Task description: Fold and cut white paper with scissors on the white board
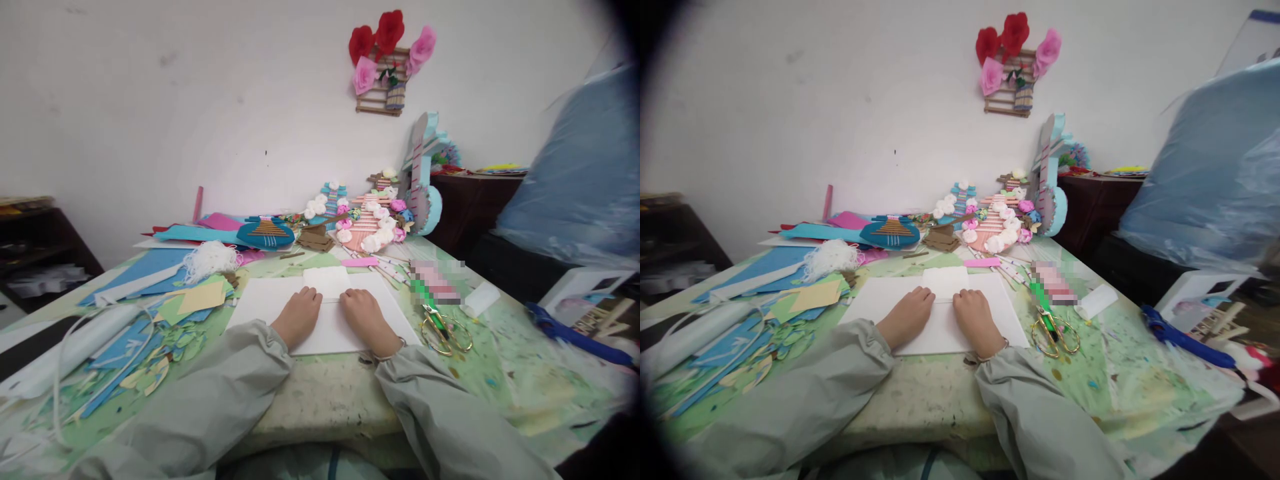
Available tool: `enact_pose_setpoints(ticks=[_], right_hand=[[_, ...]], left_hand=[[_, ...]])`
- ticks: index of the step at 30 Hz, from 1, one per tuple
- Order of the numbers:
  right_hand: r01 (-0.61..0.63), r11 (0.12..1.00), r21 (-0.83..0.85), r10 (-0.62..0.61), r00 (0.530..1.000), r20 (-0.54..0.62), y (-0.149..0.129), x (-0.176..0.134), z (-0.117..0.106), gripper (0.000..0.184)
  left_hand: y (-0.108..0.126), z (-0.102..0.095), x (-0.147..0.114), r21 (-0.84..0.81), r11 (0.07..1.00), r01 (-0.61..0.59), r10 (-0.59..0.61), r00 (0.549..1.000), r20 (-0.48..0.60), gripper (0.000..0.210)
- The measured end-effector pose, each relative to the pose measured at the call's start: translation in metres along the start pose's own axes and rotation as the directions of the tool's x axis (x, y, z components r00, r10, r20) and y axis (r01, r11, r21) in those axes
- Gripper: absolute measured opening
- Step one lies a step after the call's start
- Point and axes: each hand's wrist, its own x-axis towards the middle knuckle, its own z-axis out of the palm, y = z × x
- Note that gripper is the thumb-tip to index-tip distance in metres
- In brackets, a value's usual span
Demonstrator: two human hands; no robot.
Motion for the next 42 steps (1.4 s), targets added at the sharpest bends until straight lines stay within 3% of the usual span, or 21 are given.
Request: enact_pose_setpoints(ticks=[11,20,27,35,42], right_hand=[[-0.068,0.997,0.035,0.066,0.997,0.047,-0.003,-0.004,-0.004,0.027],[0.000,1.000,0.012,0.000,0.999,0.047,-0.009,-0.007,0.004,0.043],[-0.058,0.997,0.055,0.054,0.996,0.077,-0.008,-0.008,0.001,0.042],[-0.109,0.988,0.106,0.096,0.988,0.121,-0.002,-0.009,-0.003,0.040],[-0.182,0.977,0.115,0.168,0.978,0.121,0.004,-0.010,-0.001,0.041]], left_hand=[[-0.008,0.000,-0.004,-0.066,0.996,0.059,-0.060,0.998,-0.012,0.046],[-0.005,0.002,-0.003,-0.069,0.993,0.092,-0.093,0.996,0.000,0.046],[-0.005,0.006,-0.005,-0.035,0.996,0.080,-0.081,0.997,-0.007,0.042],[0.001,-0.005,-0.009,0.027,0.998,0.059,-0.059,0.998,0.001,0.029],[0.006,-0.006,-0.009,0.058,0.990,0.125,-0.124,0.992,-0.022,0.023]])
